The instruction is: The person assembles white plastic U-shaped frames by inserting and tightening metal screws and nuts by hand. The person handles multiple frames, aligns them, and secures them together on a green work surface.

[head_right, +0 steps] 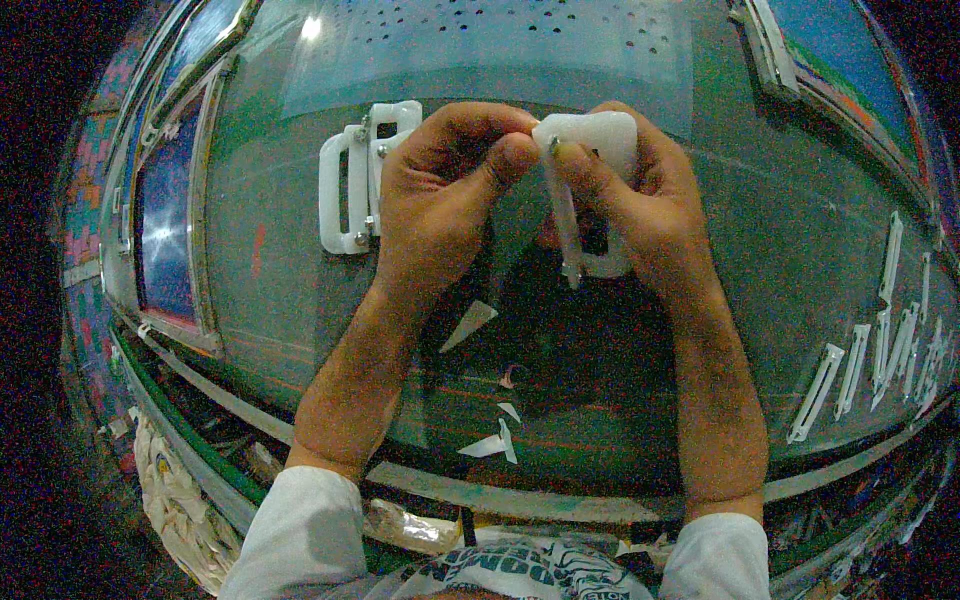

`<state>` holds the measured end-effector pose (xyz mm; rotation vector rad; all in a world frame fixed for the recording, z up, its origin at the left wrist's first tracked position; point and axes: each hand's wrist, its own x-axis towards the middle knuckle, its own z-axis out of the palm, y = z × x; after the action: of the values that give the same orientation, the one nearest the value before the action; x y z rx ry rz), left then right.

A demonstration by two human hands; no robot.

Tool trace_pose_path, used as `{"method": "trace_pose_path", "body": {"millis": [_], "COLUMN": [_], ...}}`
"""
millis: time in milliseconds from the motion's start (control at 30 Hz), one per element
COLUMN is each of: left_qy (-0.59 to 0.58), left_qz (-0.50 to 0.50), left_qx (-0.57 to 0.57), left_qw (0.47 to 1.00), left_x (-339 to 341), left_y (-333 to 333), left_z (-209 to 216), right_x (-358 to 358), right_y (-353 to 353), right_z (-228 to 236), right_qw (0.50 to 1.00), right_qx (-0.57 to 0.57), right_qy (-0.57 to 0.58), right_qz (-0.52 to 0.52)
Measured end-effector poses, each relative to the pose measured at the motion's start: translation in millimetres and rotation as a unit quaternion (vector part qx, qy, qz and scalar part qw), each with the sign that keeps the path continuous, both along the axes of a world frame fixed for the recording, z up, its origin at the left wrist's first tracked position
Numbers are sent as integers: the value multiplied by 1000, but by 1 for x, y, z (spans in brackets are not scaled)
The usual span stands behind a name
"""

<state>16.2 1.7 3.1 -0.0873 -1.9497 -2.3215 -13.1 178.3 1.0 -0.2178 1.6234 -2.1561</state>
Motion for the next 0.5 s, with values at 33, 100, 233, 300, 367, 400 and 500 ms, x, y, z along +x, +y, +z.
{"method": "trace_pose_path", "body": {"millis": [33,100,233,300,367,400,500], "left_qy": [5,11,51,77,151,189,228], "left_qz": [11,32,71,90,123,136,94], "left_qx": [-12,-32,-27,-71,-171,-221,-259], "left_qw": [1000,999,996,990,966,947,934], "left_x": [0,0,2,3,2,1,3], "left_y": [0,1,8,10,11,11,12], "left_z": [0,0,1,0,-2,-3,-5], "right_x": [-1,-1,0,-4,-11,-13,-15], "right_y": [-2,-5,-6,-4,-3,-2,0], "right_z": [-1,-4,-6,-8,-11,-12,-16], "right_qw": [1000,997,976,968,947,933,932], "right_qx": [24,65,71,46,71,85,95], "right_qy": [14,38,191,229,290,325,324], "right_qz": [-9,-32,-81,-90,-117,-129,-129]}}
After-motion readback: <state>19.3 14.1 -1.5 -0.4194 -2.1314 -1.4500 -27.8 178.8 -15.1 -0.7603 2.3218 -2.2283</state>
